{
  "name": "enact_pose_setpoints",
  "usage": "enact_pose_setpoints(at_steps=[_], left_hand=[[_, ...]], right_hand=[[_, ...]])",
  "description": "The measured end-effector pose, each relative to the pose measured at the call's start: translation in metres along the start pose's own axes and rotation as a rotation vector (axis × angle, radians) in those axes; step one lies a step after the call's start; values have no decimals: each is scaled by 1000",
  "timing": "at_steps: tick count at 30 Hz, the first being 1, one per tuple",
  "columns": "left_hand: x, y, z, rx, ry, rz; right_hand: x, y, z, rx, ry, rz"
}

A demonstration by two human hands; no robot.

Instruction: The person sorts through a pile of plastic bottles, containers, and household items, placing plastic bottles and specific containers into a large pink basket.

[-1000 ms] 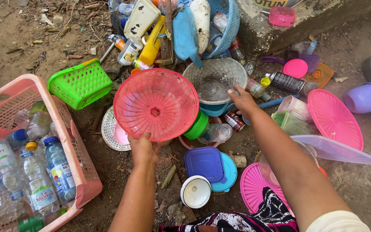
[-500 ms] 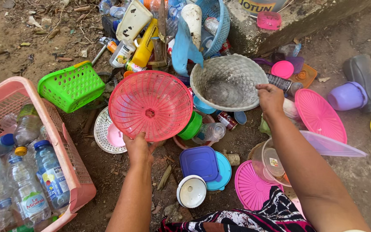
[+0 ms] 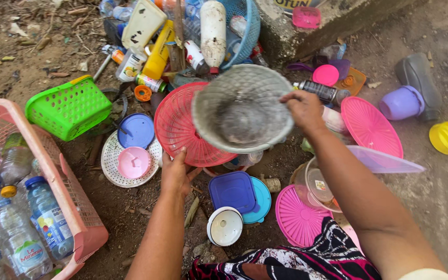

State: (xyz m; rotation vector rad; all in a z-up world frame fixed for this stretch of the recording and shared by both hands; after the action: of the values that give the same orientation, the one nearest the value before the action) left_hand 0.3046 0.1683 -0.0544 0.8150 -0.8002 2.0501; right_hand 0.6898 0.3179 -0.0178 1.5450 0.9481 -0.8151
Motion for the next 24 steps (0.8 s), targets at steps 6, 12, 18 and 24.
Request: enact_pose_setpoints(at_steps=[6,12,18,24], left_hand=[[-21,-16,-10,-168,88,-25],[-10,-14,-1,-53,74,169],[-6,-26,-1,-28,-19,23],[-21,-31,-11,-12,65,-128]], right_hand=[[8,-84,21,-175,27,-158],[-8,-97,40,-344,-84,-395],[6,-25,39,-189,-344,-58],[33,62,71,-858,-536,1336]])
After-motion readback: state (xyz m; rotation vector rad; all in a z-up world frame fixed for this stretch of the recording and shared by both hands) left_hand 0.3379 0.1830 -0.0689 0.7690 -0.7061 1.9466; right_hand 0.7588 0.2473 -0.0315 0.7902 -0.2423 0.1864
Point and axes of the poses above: each hand's wrist, its own z-axis away from the middle knuckle, its own y-axis out of the back of the hand, x = y × z, the point moved 6 cm from there along -z, towards the middle knuckle, and after that the axes turned 1 degree about y, right-handed, at the moved point
